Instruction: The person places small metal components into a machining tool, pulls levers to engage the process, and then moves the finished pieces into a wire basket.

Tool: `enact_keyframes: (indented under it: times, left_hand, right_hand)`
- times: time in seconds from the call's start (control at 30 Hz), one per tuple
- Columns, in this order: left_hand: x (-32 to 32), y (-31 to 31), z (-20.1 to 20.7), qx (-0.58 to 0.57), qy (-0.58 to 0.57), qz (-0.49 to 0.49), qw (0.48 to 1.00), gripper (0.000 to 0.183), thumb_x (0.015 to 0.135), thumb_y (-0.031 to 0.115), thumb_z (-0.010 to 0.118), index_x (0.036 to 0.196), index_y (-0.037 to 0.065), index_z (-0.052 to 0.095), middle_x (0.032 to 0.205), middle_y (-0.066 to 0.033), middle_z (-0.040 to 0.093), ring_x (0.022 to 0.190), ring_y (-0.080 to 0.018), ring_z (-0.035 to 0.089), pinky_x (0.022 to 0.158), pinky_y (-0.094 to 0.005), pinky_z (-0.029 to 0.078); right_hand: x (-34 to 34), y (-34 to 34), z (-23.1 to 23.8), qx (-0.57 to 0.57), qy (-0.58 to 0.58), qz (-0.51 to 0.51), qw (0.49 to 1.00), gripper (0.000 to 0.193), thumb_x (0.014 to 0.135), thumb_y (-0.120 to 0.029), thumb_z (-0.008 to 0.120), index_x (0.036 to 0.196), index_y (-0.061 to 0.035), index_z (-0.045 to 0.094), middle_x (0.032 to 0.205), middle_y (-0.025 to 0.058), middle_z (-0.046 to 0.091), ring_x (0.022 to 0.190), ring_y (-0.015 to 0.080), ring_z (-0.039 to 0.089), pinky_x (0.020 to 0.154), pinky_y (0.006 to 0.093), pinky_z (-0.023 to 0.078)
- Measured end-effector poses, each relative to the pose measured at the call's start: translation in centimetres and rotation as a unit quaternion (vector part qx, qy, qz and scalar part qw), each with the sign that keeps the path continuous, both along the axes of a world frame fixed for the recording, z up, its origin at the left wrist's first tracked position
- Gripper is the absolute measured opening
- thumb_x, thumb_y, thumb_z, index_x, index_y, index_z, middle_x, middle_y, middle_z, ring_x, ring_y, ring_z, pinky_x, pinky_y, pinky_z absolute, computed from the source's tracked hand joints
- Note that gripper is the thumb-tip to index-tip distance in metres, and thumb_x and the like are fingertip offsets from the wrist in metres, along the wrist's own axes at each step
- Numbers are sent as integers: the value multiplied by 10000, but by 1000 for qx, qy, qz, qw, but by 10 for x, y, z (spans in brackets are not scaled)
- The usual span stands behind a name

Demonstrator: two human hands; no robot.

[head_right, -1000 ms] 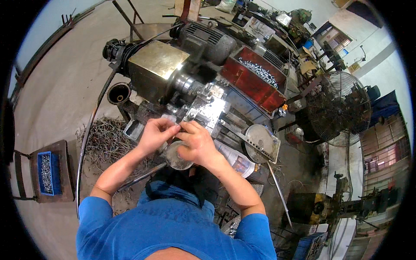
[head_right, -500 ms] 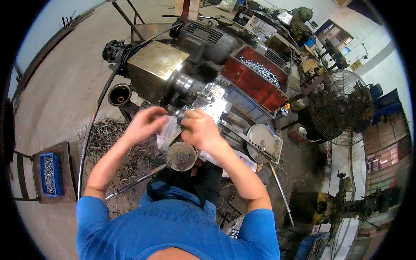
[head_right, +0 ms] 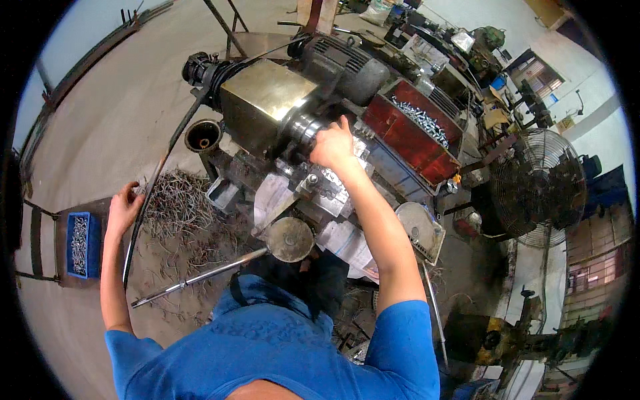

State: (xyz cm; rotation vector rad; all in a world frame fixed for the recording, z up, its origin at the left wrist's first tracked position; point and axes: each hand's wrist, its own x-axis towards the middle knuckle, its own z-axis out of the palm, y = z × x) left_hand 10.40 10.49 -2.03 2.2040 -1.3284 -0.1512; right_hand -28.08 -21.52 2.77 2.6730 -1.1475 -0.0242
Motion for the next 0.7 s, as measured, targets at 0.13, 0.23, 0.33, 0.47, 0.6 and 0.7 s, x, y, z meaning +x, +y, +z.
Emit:
enact_keyframes:
  times: [0.13,0.23,0.33,0.47,0.6,0.7]
  left_hand:
    - [-8,9,-34,-8,17,-43,999,474,770,221,657,1161,-6,515,750,-206,617,741,-348,624,665,-406,471]
    - [-8,3,-41,35,-11,-20,999,465,766,222,658,1118,-36,500,774,-247,607,792,-406,601,682,-439,466]
    - [-7,0,-38,52,-3,-13,999,431,758,209,657,1087,-30,513,800,-257,600,815,-419,586,699,-457,460]
    - [-7,-3,-38,93,-19,25,995,428,748,167,638,1126,-2,525,864,-261,608,850,-422,580,741,-464,463]
    - [3,-8,-40,135,-115,35,983,436,730,141,614,1143,28,530,830,-240,613,800,-397,600,711,-477,475]
    - [73,-10,-38,182,-229,29,956,214,688,122,587,895,69,602,724,-188,613,695,-372,611,619,-475,490]
  right_hand:
    - [3,0,1,4,-3,-22,1000,249,554,-253,606,681,-53,684,775,120,658,958,268,567,1073,466,203]
    - [9,-5,-1,10,1,-53,999,249,504,-251,615,719,-196,728,776,62,666,987,212,547,1077,483,192]
    - [12,-6,-1,20,-1,-56,998,263,511,-254,611,740,-205,732,785,52,669,988,210,548,1072,485,195]
    - [16,-1,6,56,-25,-55,997,227,560,-267,617,710,-132,721,820,107,666,1004,271,549,1055,501,209]
    - [7,-2,1,36,-49,-47,997,204,538,-274,622,682,-167,720,784,100,661,978,277,555,1040,496,237]
    - [4,0,0,16,-74,-32,997,194,510,-261,614,647,-166,713,736,100,651,936,279,558,1030,494,255]
